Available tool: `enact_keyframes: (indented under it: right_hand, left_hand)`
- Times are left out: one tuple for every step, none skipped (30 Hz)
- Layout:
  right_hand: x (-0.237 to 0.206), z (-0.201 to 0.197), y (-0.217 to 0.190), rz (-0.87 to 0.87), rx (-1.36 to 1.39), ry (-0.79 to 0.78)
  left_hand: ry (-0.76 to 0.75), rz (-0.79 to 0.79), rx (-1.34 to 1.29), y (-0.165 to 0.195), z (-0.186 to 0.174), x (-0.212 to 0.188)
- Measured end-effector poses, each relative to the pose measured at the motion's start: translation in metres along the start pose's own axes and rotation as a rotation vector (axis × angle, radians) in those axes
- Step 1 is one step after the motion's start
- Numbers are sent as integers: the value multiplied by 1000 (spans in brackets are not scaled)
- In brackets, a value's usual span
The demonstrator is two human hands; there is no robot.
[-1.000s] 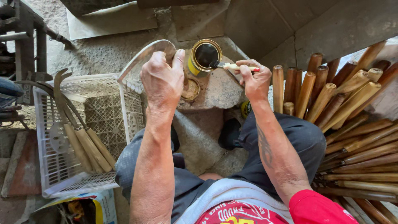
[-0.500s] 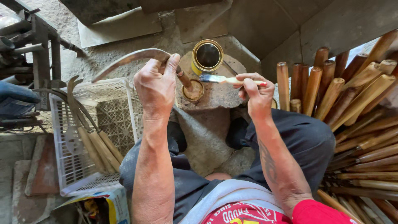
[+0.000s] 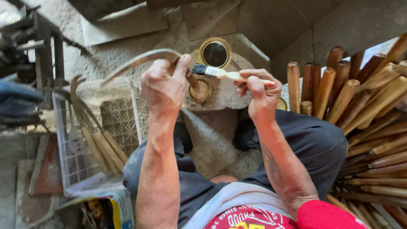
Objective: The person applies a dark finish to the wooden handle of a curved sickle using a small brush. They repeatedly dip the brush into a can of finish and coat the handle while seated on the floor.
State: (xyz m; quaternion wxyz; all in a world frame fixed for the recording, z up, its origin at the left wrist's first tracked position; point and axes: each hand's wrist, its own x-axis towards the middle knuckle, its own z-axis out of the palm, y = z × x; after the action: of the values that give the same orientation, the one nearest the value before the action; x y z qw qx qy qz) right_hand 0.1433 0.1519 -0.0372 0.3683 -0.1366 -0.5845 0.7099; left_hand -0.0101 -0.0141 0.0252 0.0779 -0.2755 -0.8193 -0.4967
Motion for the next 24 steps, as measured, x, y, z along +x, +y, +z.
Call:
enact_keyframes:
  right_hand:
    - [-1, -1, 2, 22, -1, -25]
    - [-2, -1, 4, 34, -5, -41]
    - [-3, -2, 6, 36, -10, -49]
    - [-2, -3, 8, 47, -17, -36]
    - [-2, -5, 11, 63, -22, -25]
    - [-2, -6, 14, 79, -25, -20]
    - [-2, -8, 16, 53, -9, -22]
    - [-3, -10, 17, 30, 7, -28]
    - [-5, -13, 18, 17, 21, -33]
    - [-7, -13, 21, 25, 31, -41]
    - [-8, -12, 25, 25, 41, -40]
    - [-7, -13, 28, 13, 50, -38]
    - [-6, -13, 31, 44, 39, -27]
    - [-5, -14, 34, 77, 31, -23]
    - [-4, -14, 37, 117, 25, -25]
    - [-5, -17, 37, 109, 57, -21]
    - [-5, -19, 38, 97, 90, -16]
    - [-4, -21, 39, 91, 121, -13]
    - [-5, -22, 41, 102, 156, -15]
    - [-4, -23, 44, 115, 191, -8]
    - [-4, -22, 47, 116, 227, 4]
    - [-4, -21, 53, 123, 233, 0]
    - [-3, -18, 60, 129, 240, -11]
    - [-2, -17, 67, 138, 249, -26]
  left_hand:
    - [16, -5, -11, 0, 0, -1]
    - [27, 1, -28, -1, 1, -1]
    - [35, 17, -52, -1, 2, 0]
    - [27, -3, -69, -2, 2, 0]
    - [20, -28, -83, -2, 2, 0]
    - [17, -55, -94, -3, 2, 0]
    - [26, -25, -61, -3, 1, 1]
    - [36, 2, -28, -3, 1, 0]
    - [42, 19, 8, -3, 0, 0]
    - [28, -20, -7, -3, -1, -1]
    - [8, -49, -26, -3, -3, -2]
    - [-9, -68, -50, -3, -3, -1]
    - [-23, -99, -94, -2, -2, 0]
    - [-31, -134, -136, -2, -3, 0]
    - [-37, -174, -172, -1, -4, 0]
    - [-33, -183, -163, -1, -4, -1]
    - [-29, -188, -155, -1, -4, -1]
    - [-25, -199, -148, -1, -5, -1]
    - [8, -174, -140, -1, -5, -1]
    - [33, -148, -132, -1, -5, -1]
    - [55, -110, -128, -1, -5, 0]
    - [51, -123, -125, -1, -5, 1]
    - [53, -135, -122, -1, -6, 1]
    - [59, -151, -115, -1, -6, 2]
